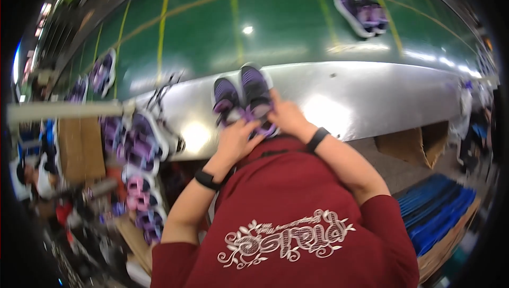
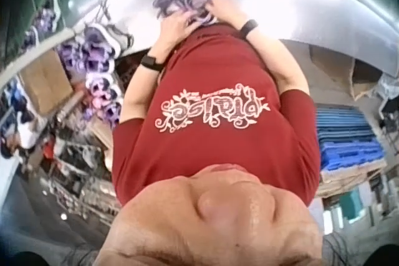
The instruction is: Inspecting and adjusting the straps and insoles of pairs of shoes on a manufacturing assembly line.
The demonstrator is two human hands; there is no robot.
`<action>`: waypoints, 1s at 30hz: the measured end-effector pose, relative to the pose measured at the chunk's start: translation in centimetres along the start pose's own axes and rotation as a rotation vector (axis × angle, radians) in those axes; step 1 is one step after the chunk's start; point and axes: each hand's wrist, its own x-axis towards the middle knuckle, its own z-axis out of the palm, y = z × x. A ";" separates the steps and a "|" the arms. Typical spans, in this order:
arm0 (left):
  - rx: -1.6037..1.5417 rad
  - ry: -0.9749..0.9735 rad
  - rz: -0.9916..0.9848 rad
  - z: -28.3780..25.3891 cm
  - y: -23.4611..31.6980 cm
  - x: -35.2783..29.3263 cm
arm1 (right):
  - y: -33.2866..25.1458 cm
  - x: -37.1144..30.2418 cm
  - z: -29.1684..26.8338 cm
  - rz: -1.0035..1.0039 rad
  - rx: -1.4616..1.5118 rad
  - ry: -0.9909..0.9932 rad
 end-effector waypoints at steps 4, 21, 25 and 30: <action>-0.105 0.526 0.114 0.7 2.2 -0.4 | 0.0 -1.6 -1.4 -0.070 -0.023 -0.067; 0.187 0.246 0.348 1.2 3.0 3.1 | 0.2 -2.2 -3.0 -0.010 0.127 -0.285; 0.198 0.229 0.349 1.1 3.0 3.0 | 2.9 -2.4 -3.1 0.327 0.943 -0.386; 0.270 0.246 0.348 1.6 3.1 3.1 | -0.2 -0.8 -4.9 0.394 0.437 -0.333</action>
